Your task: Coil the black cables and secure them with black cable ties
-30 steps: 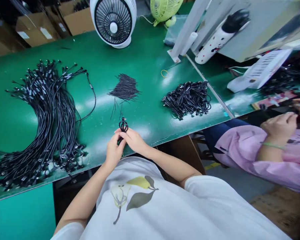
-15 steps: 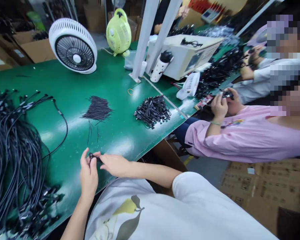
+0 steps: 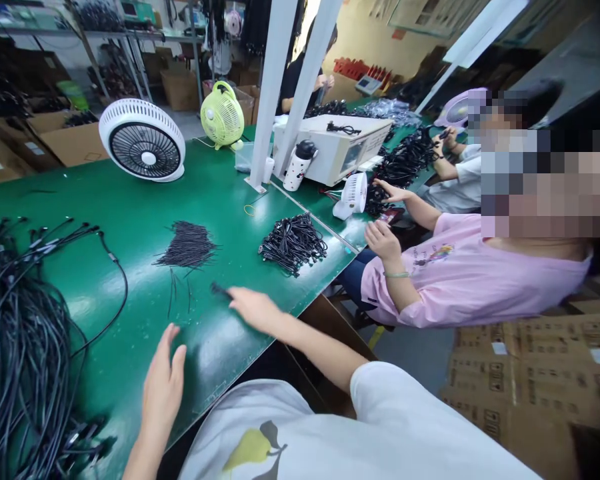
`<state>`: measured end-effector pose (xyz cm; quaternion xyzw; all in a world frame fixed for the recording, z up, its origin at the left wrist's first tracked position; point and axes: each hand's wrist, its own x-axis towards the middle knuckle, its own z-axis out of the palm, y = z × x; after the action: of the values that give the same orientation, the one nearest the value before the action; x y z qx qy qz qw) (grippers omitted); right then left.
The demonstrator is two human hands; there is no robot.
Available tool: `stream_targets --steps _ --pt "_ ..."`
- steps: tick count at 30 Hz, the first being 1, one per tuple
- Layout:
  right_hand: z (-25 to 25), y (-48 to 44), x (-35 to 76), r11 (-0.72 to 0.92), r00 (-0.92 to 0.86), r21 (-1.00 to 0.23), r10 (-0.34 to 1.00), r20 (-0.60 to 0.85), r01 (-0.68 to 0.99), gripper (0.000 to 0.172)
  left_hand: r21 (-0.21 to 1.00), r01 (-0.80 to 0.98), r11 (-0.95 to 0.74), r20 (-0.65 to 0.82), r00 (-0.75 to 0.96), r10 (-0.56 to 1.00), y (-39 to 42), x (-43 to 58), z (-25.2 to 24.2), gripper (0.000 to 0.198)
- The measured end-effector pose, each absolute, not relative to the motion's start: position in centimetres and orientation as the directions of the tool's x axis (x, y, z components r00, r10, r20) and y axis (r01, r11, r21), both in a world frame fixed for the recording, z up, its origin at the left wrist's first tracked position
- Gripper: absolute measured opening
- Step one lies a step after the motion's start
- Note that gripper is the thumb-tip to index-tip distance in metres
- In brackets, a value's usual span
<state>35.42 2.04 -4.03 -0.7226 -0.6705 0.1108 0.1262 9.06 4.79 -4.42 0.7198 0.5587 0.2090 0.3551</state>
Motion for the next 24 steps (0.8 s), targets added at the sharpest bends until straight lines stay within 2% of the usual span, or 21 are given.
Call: stream_targets --steps 3,6,8,10,12,14,17,19,21,24 --pt "-1.7 2.9 43.9 -0.368 0.397 -0.234 0.913 0.095 0.9 0.038 0.54 0.809 -0.231 0.127 0.194 0.973 6.0 3.7 -4.4 0.065" --pt "-0.6 3.4 49.6 -0.498 0.519 -0.168 0.845 0.128 0.851 0.043 0.311 0.936 -0.164 0.244 0.088 0.966 6.6 -1.6 -3.7 0.066" --pt "-1.1 3.9 50.9 -0.472 0.491 -0.159 0.864 0.114 0.867 0.05 0.188 0.979 -0.074 0.167 0.043 0.985 6.4 -4.0 -3.3 0.059" --pt "-2.2 4.5 50.8 -0.449 0.473 -0.154 0.857 0.207 0.88 0.059 0.144 0.989 -0.027 0.036 0.022 0.999 6.1 -5.3 -3.3 0.049" --pt "-3.3 5.3 49.5 -0.352 0.4 -0.193 0.826 0.396 0.916 0.063 0.166 0.986 -0.01 0.019 0.007 1.0 6.2 -6.0 -3.7 0.045" --pt "-4.1 6.0 46.5 -0.168 0.268 -0.253 0.857 0.441 0.953 0.061 0.159 0.987 0.007 0.038 -0.013 0.999 6.4 -6.3 -3.9 0.043" --pt "-4.6 6.8 38.7 0.16 -0.059 -0.356 0.959 0.277 0.92 0.048 0.081 0.996 0.047 0.047 -0.051 0.998 6.9 -6.0 -3.7 0.038" --pt "-4.6 8.0 32.1 0.321 -0.278 -0.423 0.947 0.16 0.847 0.038 0.055 0.998 0.038 0.031 -0.04 0.999 7.1 -5.5 -3.5 0.033" --pt "-4.6 10.2 25.7 0.439 -0.467 -0.468 0.882 0.063 0.767 0.035 0.076 0.997 -0.014 0.035 0.011 0.999 7.3 -5.0 -3.5 0.033" --pt "-4.9 14.7 18.3 0.496 -0.529 -0.451 0.846 0.062 0.742 0.039 0.132 0.989 -0.073 0.063 0.065 0.996 7.6 -4.5 -4.0 0.056"
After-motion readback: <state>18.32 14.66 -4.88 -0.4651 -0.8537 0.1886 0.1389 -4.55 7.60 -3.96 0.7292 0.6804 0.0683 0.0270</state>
